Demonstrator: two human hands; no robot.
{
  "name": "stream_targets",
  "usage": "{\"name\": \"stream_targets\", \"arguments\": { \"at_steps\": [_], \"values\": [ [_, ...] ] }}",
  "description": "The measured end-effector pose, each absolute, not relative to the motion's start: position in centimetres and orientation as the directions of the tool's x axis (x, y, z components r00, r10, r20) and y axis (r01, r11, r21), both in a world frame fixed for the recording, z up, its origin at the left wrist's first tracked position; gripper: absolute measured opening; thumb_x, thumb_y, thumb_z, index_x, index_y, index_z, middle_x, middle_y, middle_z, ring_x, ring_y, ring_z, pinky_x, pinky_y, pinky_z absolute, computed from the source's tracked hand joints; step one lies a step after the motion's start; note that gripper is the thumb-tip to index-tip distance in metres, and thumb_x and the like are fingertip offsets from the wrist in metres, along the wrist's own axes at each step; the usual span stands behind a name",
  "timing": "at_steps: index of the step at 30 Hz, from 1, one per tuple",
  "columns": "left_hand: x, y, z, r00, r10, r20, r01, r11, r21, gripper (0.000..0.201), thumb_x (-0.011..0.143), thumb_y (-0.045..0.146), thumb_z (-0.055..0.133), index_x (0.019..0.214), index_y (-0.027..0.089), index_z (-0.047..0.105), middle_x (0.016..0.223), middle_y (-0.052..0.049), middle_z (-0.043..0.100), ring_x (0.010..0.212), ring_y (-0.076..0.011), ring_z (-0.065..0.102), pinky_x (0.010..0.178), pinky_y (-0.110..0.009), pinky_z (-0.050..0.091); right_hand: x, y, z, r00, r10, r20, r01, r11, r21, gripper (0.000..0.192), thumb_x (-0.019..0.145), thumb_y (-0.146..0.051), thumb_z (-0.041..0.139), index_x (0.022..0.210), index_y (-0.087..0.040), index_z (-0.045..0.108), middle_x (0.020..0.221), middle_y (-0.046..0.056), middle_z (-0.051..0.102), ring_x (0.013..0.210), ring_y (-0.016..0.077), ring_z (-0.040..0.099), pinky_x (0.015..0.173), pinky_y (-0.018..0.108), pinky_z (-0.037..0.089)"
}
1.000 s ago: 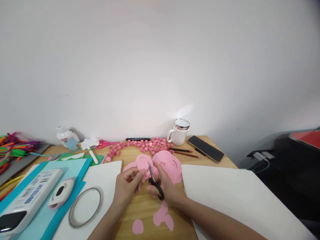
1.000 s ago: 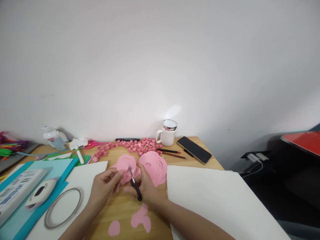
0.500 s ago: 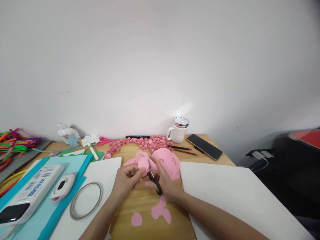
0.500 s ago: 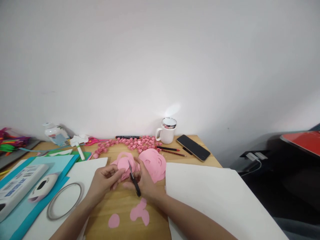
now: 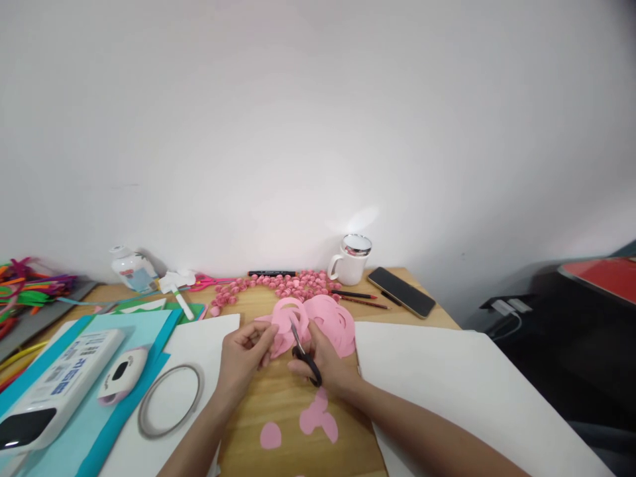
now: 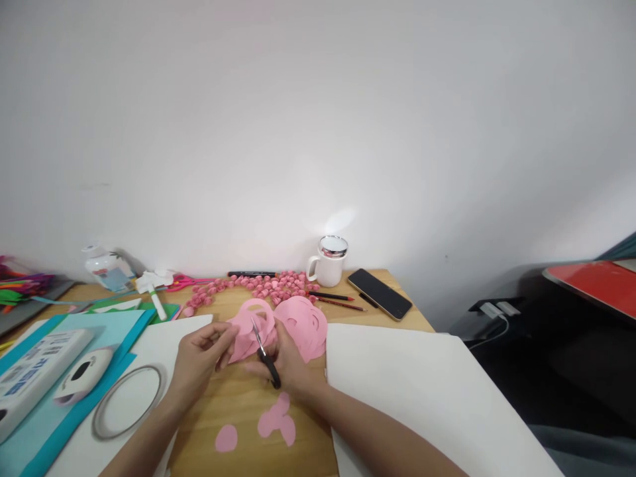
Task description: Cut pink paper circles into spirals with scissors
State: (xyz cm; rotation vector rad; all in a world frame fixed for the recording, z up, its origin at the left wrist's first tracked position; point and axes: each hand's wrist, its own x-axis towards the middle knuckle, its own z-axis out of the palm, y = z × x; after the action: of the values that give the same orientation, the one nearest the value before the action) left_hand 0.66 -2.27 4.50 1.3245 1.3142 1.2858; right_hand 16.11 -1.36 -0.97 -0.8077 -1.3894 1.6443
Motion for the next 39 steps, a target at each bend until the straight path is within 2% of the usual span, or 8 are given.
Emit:
{"name": "stream_targets", "arguments": {
  "at_steps": [5,11,15,19,24,32,39],
  "values": [
    [1.1,-2.3,4.3,-0.058,0.995,0.078,0.114,-0.071,0.991,0.022,0.071,0.036,0.063,0.069,0.014,0.063,0.036,0.007,0.048,0.030,-0.0048,0.037,0.034,-0.015,0.029,16.1,-1.5,-0.8,-0.446,0.893,0.054,-0.197,-0.040,-0.980,0.064,0.065,-0.026,0.071,0.113,-0.023,0.029,0.049,-0.014,0.041,0.037,0.0053,0.032,0.033,0.014,0.023],
    [1.7,-2.7,3.9,-0.005,0.998,0.070,0.126,-0.069,0.990,0.030,0.075,0.038,0.060,0.056,0.015,0.057,0.034,0.005,0.050,0.028,-0.0058,0.040,0.033,-0.015,0.028,16.1,-1.7,0.1,-0.460,0.886,0.057,-0.150,-0.014,-0.989,0.058,0.065,-0.028,0.072,0.108,-0.023,0.033,0.053,-0.010,0.048,0.040,0.0087,0.040,0.036,0.019,0.028],
    [1.6,-2.8,3.8,-0.001,0.997,0.077,0.150,-0.076,0.986,0.033,0.076,0.038,0.060,0.052,0.015,0.055,0.033,0.005,0.050,0.029,-0.0058,0.041,0.034,-0.015,0.030,16.0,-1.7,0.3,-0.463,0.882,0.088,-0.177,0.005,-0.984,0.066,0.062,-0.027,0.074,0.113,-0.022,0.033,0.057,-0.008,0.048,0.042,0.0093,0.040,0.038,0.020,0.026],
    [1.5,-2.8,4.0,0.031,0.996,0.078,0.210,-0.082,0.974,0.035,0.075,0.038,0.060,0.049,0.015,0.054,0.032,0.005,0.048,0.029,-0.0050,0.039,0.034,-0.015,0.029,15.9,-1.7,0.6,-0.456,0.885,0.090,-0.218,-0.013,-0.976,0.075,0.061,-0.029,0.075,0.118,-0.022,0.027,0.060,-0.008,0.048,0.049,0.0109,0.043,0.045,0.021,0.030],
    [1.4,-2.5,3.9,0.040,0.998,0.057,0.214,-0.064,0.975,0.035,0.075,0.038,0.060,0.050,0.015,0.054,0.033,0.005,0.048,0.030,-0.0053,0.039,0.035,-0.015,0.030,16.1,-1.7,0.8,-0.467,0.881,0.079,-0.194,-0.015,-0.981,0.071,0.061,-0.031,0.074,0.115,-0.023,0.029,0.059,-0.008,0.046,0.048,0.0101,0.040,0.044,0.021,0.029],
    [1.2,-2.3,3.7,0.007,0.997,0.077,0.161,-0.077,0.984,0.032,0.073,0.038,0.062,0.051,0.015,0.055,0.035,0.005,0.048,0.030,-0.0049,0.039,0.034,-0.015,0.027,16.0,-1.6,0.3,-0.456,0.888,0.057,-0.133,-0.004,-0.991,0.064,0.064,-0.029,0.071,0.114,-0.023,0.031,0.056,-0.010,0.044,0.043,0.0086,0.036,0.039,0.018,0.027],
    [1.3,-2.5,4.1,-0.119,0.986,0.118,0.081,-0.109,0.991,0.024,0.072,0.037,0.063,0.061,0.015,0.060,0.041,0.005,0.052,0.032,-0.0064,0.041,0.034,-0.017,0.032,16.1,-1.6,0.2,-0.484,0.871,0.085,-0.194,-0.012,-0.981,0.061,0.064,-0.031,0.072,0.109,-0.022,0.033,0.054,-0.012,0.037,0.040,0.0056,0.031,0.037,0.016,0.024]
  ]
}}
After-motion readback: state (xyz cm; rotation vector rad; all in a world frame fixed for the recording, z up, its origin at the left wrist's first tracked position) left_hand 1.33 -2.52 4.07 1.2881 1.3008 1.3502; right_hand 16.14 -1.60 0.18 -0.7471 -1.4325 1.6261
